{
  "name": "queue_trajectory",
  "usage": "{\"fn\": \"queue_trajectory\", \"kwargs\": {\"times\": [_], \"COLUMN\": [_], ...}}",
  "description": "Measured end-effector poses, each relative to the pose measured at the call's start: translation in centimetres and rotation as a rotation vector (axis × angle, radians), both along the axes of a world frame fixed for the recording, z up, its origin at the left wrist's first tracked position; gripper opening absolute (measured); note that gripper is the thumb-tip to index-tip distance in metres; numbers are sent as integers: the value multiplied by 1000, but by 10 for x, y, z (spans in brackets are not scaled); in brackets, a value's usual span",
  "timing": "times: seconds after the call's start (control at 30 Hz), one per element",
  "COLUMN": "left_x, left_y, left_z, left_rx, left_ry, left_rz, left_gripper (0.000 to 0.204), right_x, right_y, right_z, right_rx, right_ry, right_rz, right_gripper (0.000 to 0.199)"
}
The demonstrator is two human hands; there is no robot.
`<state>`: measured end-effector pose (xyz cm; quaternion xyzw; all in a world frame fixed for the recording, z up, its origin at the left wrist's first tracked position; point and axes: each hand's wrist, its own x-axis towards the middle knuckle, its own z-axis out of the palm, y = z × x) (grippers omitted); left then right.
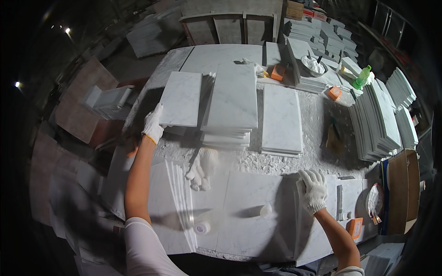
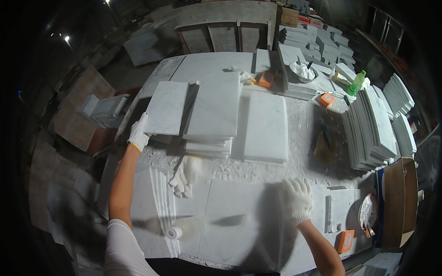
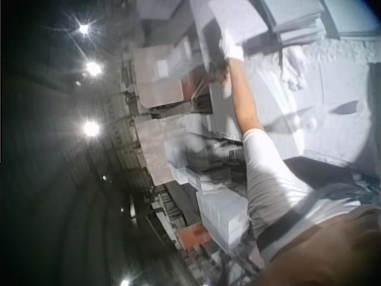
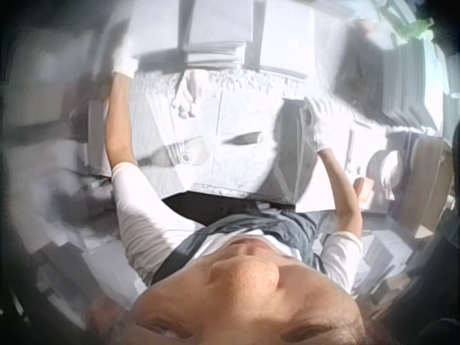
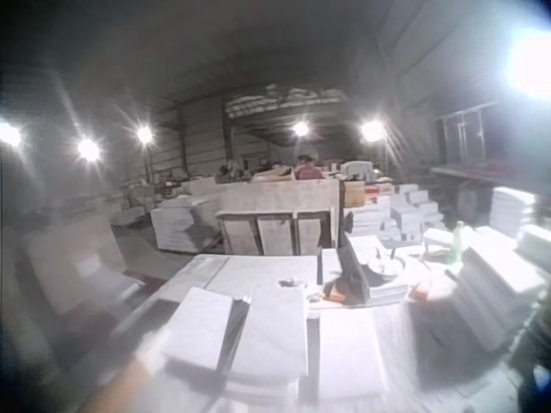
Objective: The person repeatedly picks up rectangular white tiles from a workbench, wipes their surfaces with gloved hands, and stacks them into a growing pile. The person also briefly uses a marker to write on a tile before continuing to wipe and stack more tiles.
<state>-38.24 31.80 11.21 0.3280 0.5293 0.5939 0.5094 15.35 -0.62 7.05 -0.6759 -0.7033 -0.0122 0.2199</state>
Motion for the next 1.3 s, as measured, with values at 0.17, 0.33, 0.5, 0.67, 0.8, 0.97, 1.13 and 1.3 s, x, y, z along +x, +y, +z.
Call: {"fn": "queue_trajectory", "kwargs": {"times": [0.17, 0.33, 0.5, 0.67, 0.8, 0.97, 1.13, 1.3], "left_x": [-23, -70, -94, -88, -38, 65, 159, 233], "left_y": [54, 99, 86, 50, -8, -153, -334, -458], "left_z": [-25, -47, -12, 70, 145, 238, 259, 218], "left_rx": [-76, -98, 23, 176, 270, 533, 632, 624], "left_ry": [117, 533, 615, 892, 570, 484, 529, 975], "left_rz": [33, 233, 364, 388, 276, 121, -377, -957], "left_gripper": [44, 68, 90, 82, 67, 48, 49, 33], "right_x": [-3, -4, -4, 1, 6, 7, 4, 1], "right_y": [1, 3, 2, 0, -1, -3, -9, -67], "right_z": [5, 8, 9, 3, -8, -14, -13, 2], "right_rx": [-5, -12, -2, -4, 18, 73, 62, -50], "right_ry": [13, 28, 16, 21, 25, 71, 5, -40], "right_rz": [-9, 5, 12, 21, 1, -10, -83, 2], "right_gripper": [36, 36, 36, 36, 36, 36, 43, 56]}}
